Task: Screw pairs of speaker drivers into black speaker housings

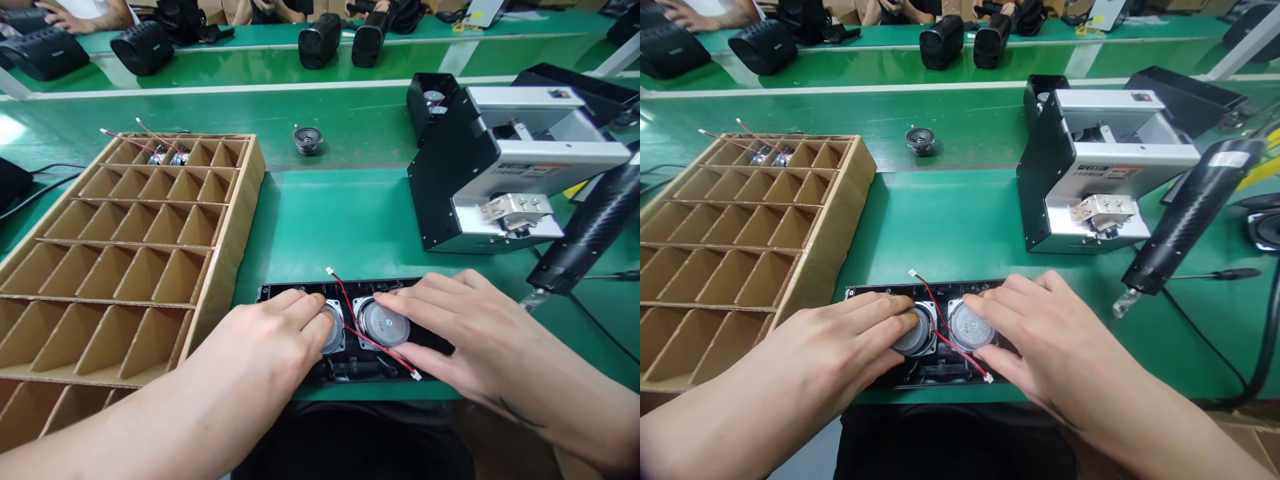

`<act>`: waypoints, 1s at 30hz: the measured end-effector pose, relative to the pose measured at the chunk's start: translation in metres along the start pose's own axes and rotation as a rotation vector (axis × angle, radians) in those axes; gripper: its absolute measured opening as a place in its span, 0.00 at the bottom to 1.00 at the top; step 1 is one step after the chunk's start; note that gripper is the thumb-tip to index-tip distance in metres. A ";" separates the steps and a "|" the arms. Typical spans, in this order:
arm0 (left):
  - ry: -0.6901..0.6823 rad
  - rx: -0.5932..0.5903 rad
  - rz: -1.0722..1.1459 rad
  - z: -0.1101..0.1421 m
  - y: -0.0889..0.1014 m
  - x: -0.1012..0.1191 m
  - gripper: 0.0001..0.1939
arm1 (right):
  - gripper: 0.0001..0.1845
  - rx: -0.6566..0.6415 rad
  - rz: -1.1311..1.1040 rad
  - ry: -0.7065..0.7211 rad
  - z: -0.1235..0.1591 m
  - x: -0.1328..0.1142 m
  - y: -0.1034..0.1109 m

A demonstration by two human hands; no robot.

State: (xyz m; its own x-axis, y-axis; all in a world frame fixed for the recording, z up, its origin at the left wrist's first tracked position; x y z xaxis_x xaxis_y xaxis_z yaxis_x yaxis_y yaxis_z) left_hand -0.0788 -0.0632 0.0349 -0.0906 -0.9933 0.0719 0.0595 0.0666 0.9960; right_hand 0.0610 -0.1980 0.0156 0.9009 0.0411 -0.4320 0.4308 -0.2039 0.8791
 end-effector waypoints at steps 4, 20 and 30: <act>0.002 -0.007 -0.018 0.001 0.000 0.000 0.11 | 0.17 0.003 -0.007 0.002 0.000 0.000 -0.001; 0.015 -0.027 -0.119 0.000 -0.004 0.003 0.13 | 0.16 0.007 -0.048 -0.013 0.003 0.001 -0.003; 0.051 0.038 -0.098 0.000 0.004 0.003 0.12 | 0.18 -0.031 -0.035 -0.056 0.003 0.000 -0.011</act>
State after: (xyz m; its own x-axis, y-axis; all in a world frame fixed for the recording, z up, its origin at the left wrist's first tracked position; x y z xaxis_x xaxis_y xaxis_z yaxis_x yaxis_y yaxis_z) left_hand -0.0793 -0.0661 0.0386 -0.0438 -0.9987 -0.0273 0.0149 -0.0280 0.9995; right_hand 0.0564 -0.1987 0.0056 0.8813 -0.0077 -0.4725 0.4642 -0.1733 0.8686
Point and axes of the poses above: each hand's wrist, its own z-axis away from the middle knuckle, its own y-axis out of the back of the hand, x = y × z, the point moved 6 cm from there along -z, towards the middle knuckle, and after that the axes turned 10 degrees about -z, right-handed, at the moved point
